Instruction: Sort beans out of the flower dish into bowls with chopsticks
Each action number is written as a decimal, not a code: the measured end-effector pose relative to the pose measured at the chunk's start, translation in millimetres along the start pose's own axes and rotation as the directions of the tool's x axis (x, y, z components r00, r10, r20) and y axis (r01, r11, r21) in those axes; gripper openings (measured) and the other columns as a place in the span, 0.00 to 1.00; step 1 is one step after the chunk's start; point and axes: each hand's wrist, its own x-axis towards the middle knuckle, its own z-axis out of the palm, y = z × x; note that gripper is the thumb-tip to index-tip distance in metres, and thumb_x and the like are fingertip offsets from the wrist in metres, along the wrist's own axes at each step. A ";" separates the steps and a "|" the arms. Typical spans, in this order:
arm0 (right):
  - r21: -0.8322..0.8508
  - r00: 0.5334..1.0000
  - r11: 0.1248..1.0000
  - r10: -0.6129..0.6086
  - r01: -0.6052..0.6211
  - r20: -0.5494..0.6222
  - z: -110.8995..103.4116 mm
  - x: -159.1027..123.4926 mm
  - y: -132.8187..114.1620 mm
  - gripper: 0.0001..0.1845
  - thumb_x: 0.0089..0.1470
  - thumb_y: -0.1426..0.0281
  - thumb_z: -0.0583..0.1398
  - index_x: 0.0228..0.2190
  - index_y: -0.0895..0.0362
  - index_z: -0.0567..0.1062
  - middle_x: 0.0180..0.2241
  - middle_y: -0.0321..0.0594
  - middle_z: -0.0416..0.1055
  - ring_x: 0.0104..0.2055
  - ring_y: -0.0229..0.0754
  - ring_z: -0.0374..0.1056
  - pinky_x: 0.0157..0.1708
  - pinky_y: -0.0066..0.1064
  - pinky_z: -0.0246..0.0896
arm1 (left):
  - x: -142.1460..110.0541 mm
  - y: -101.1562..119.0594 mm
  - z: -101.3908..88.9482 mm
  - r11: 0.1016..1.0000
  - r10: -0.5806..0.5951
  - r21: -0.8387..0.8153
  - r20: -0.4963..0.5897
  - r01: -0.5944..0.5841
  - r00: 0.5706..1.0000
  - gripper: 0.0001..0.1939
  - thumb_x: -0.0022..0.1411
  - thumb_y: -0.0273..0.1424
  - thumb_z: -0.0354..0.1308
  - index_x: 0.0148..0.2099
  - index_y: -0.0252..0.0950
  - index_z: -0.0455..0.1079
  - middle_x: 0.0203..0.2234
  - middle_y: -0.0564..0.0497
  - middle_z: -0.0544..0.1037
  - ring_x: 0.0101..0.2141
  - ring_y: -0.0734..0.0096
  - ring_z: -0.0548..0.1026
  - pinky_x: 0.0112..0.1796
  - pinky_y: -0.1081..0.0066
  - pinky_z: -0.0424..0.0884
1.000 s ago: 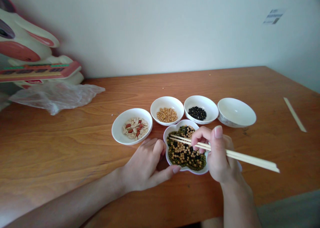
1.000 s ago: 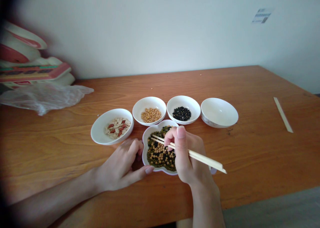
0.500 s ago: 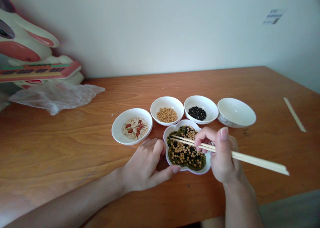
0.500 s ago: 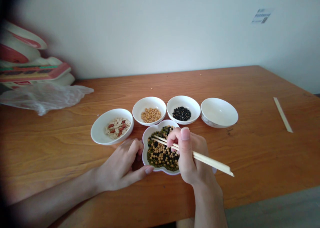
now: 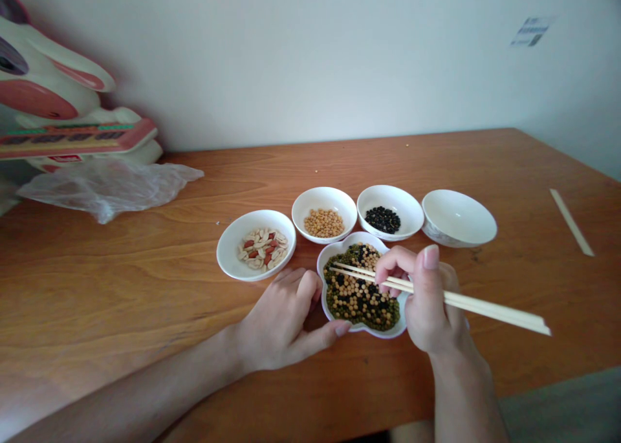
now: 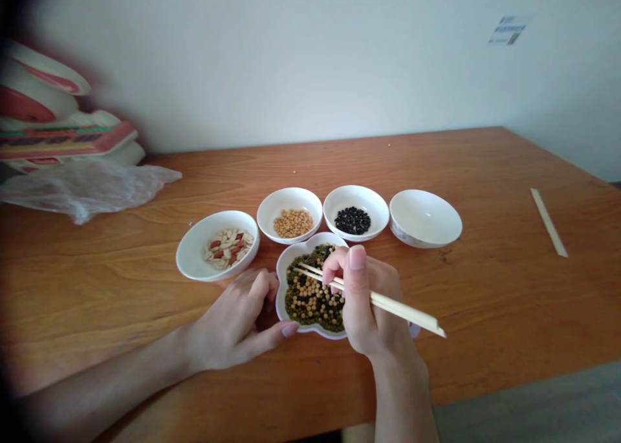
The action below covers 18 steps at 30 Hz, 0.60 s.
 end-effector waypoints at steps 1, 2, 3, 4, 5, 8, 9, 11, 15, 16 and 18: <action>0.000 1.000 1.000 -0.003 0.003 0.003 -0.3 0.2 0.3 0.44 0.76 0.44 0.36 0.24 0.54 0.75 0.21 0.37 0.71 0.26 0.39 0.68 0.27 0.32 0.59 | -0.2 -0.2 0.1 1.000 0.000 0.003 0.002 0.000 1.000 0.19 0.73 0.49 0.60 0.43 0.40 0.62 0.32 0.51 0.74 0.31 0.63 0.73 0.32 0.63 0.70; -0.002 1.000 1.000 -0.006 0.006 0.004 -0.5 0.5 0.5 0.44 0.76 0.44 0.36 0.24 0.54 0.75 0.21 0.37 0.71 0.25 0.39 0.68 0.27 0.32 0.59 | -0.3 -0.3 0.2 1.000 0.001 0.007 0.003 -0.001 1.000 0.19 0.73 0.49 0.60 0.43 0.40 0.62 0.32 0.50 0.75 0.31 0.62 0.74 0.32 0.63 0.70; -0.004 1.000 1.000 -0.009 0.009 0.002 -0.7 0.9 0.6 0.45 0.75 0.44 0.36 0.24 0.54 0.75 0.21 0.37 0.71 0.25 0.38 0.67 0.26 0.32 0.58 | -0.3 -0.4 0.3 1.000 0.003 0.010 0.003 -0.003 1.000 0.19 0.73 0.49 0.60 0.43 0.40 0.62 0.32 0.50 0.75 0.31 0.62 0.74 0.32 0.63 0.70; -0.008 1.000 1.000 -0.012 0.012 -0.003 -0.7 1.2 0.5 0.45 0.75 0.44 0.36 0.23 0.54 0.75 0.20 0.37 0.71 0.24 0.38 0.67 0.26 0.32 0.58 | -0.2 -0.3 0.3 1.000 0.006 0.012 0.002 -0.006 1.000 0.19 0.74 0.49 0.60 0.43 0.40 0.62 0.33 0.50 0.75 0.31 0.62 0.74 0.33 0.63 0.70; -0.011 1.000 1.000 -0.014 0.014 -0.007 -0.6 1.5 0.4 0.45 0.76 0.44 0.36 0.23 0.54 0.75 0.20 0.37 0.71 0.24 0.38 0.67 0.25 0.32 0.58 | -0.1 -0.1 0.2 1.000 0.009 0.014 0.000 -0.009 1.000 0.19 0.74 0.49 0.60 0.43 0.40 0.62 0.33 0.50 0.75 0.31 0.62 0.74 0.33 0.63 0.70; -0.008 1.000 1.000 -0.024 0.024 -0.016 0.2 1.8 -0.2 0.44 0.76 0.45 0.37 0.23 0.54 0.75 0.20 0.37 0.71 0.25 0.38 0.67 0.26 0.31 0.58 | 0.3 0.6 -0.2 1.000 0.010 0.019 0.000 -0.010 1.000 0.19 0.74 0.49 0.60 0.43 0.40 0.61 0.33 0.51 0.75 0.31 0.63 0.74 0.33 0.63 0.71; -0.008 0.999 1.000 -0.028 0.028 -0.015 0.5 1.7 -0.5 0.44 0.76 0.45 0.37 0.24 0.54 0.75 0.20 0.37 0.71 0.25 0.38 0.67 0.26 0.31 0.58 | 0.3 0.7 -0.3 1.000 0.009 0.019 0.000 -0.009 1.000 0.19 0.74 0.49 0.60 0.43 0.40 0.61 0.32 0.51 0.75 0.31 0.63 0.74 0.33 0.63 0.71; -0.009 0.999 0.999 -0.031 0.031 -0.013 1.0 1.3 -1.0 0.44 0.76 0.45 0.37 0.24 0.54 0.75 0.21 0.37 0.71 0.25 0.38 0.67 0.26 0.31 0.58 | 0.0 0.4 -0.1 1.000 0.010 0.016 -0.002 -0.010 1.000 0.18 0.74 0.49 0.60 0.43 0.40 0.62 0.33 0.51 0.75 0.31 0.63 0.74 0.33 0.63 0.71; 0.001 1.000 1.000 -0.019 0.019 -0.023 1.2 0.5 -0.9 0.43 0.77 0.47 0.37 0.25 0.54 0.76 0.22 0.36 0.71 0.26 0.37 0.67 0.28 0.32 0.58 | -0.7 -1.1 1.5 1.000 0.007 0.009 0.004 -0.007 1.000 0.19 0.74 0.49 0.60 0.44 0.40 0.62 0.33 0.50 0.75 0.31 0.62 0.74 0.33 0.63 0.70; 0.011 0.999 1.000 -0.015 0.016 -0.028 1.2 0.4 -0.5 0.43 0.78 0.47 0.38 0.25 0.54 0.76 0.22 0.36 0.71 0.26 0.37 0.67 0.28 0.32 0.58 | -0.7 -1.3 1.7 1.000 0.004 0.008 0.005 -0.004 1.000 0.19 0.74 0.49 0.60 0.44 0.40 0.62 0.33 0.50 0.75 0.31 0.62 0.74 0.32 0.64 0.70; 0.033 0.999 0.999 -0.018 0.019 -0.035 1.4 -0.1 0.3 0.42 0.78 0.47 0.39 0.24 0.54 0.76 0.21 0.36 0.71 0.26 0.37 0.67 0.27 0.32 0.58 | -0.6 -1.6 1.8 1.000 -0.002 0.006 0.008 0.002 1.000 0.19 0.73 0.49 0.61 0.44 0.40 0.62 0.33 0.50 0.75 0.31 0.62 0.74 0.32 0.64 0.70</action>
